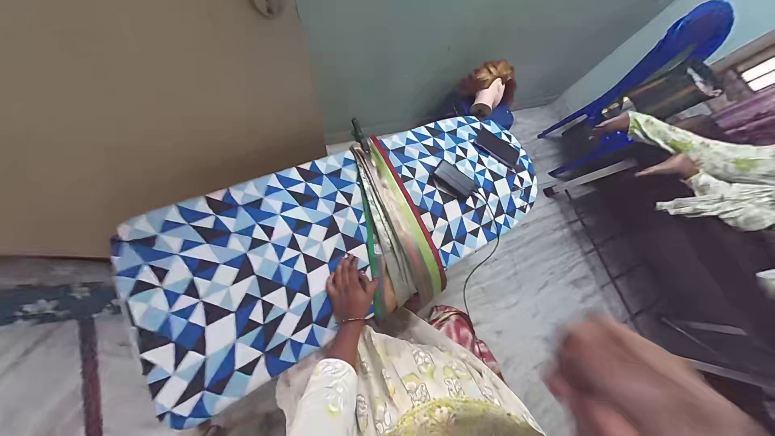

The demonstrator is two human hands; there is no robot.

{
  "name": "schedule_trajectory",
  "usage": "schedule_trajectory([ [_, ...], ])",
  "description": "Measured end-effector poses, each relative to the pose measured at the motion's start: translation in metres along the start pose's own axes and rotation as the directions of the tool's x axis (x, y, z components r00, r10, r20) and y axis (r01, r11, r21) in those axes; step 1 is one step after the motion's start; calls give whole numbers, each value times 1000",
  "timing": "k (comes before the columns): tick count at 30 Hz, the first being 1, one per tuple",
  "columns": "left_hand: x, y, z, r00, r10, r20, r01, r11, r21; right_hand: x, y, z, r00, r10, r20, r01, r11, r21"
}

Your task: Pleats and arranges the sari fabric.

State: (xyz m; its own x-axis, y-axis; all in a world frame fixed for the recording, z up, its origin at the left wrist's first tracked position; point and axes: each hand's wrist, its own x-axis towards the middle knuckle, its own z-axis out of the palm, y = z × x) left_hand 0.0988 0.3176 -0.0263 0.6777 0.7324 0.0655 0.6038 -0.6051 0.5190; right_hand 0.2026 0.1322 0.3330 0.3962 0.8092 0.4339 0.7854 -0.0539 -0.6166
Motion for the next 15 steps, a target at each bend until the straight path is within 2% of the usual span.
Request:
schedule_trajectory([
  [1, -1, 1, 1, 1000, -6, -2, 6, 1000, -5, -10, 43, 20, 999, 33, -10, -33, 999, -2],
  [3, 0, 1, 2, 1000, -2, -19, 2, 1000, -9, -47, 113, 67, 961, 271, 50, -275, 955, 112],
  [5, 2, 2, 9, 999, 7, -53, -5, 1000, 28, -91, 154, 105, 805, 572, 157, -591, 797, 127],
  [6, 3, 1, 13, 997, 10, -77, -5, 998, 59, -107, 171, 119, 736, 651, 187, -673, 735, 88],
  [7, 4, -1, 17, 995, 11, -95, -2, 996, 93, -121, 187, 131, 713, 675, 189, -693, 720, 38],
  [8, -3, -2, 18, 995, 10, -100, 3, 992, 126, -135, 197, 139, 734, 657, 171, -666, 746, -7],
  [10, -2, -2, 18, 991, 15, -134, 9, 984, 177, -143, 219, 152, 865, 493, 96, -488, 870, -68],
  [12, -1, -2, 18, 990, 11, -144, 18, 980, 197, -143, 235, 162, 934, 348, 75, -341, 935, -93],
  [15, 0, -3, 19, 989, 16, -146, 13, 981, 193, -144, 245, 177, 941, 312, 131, -302, 949, -88],
])
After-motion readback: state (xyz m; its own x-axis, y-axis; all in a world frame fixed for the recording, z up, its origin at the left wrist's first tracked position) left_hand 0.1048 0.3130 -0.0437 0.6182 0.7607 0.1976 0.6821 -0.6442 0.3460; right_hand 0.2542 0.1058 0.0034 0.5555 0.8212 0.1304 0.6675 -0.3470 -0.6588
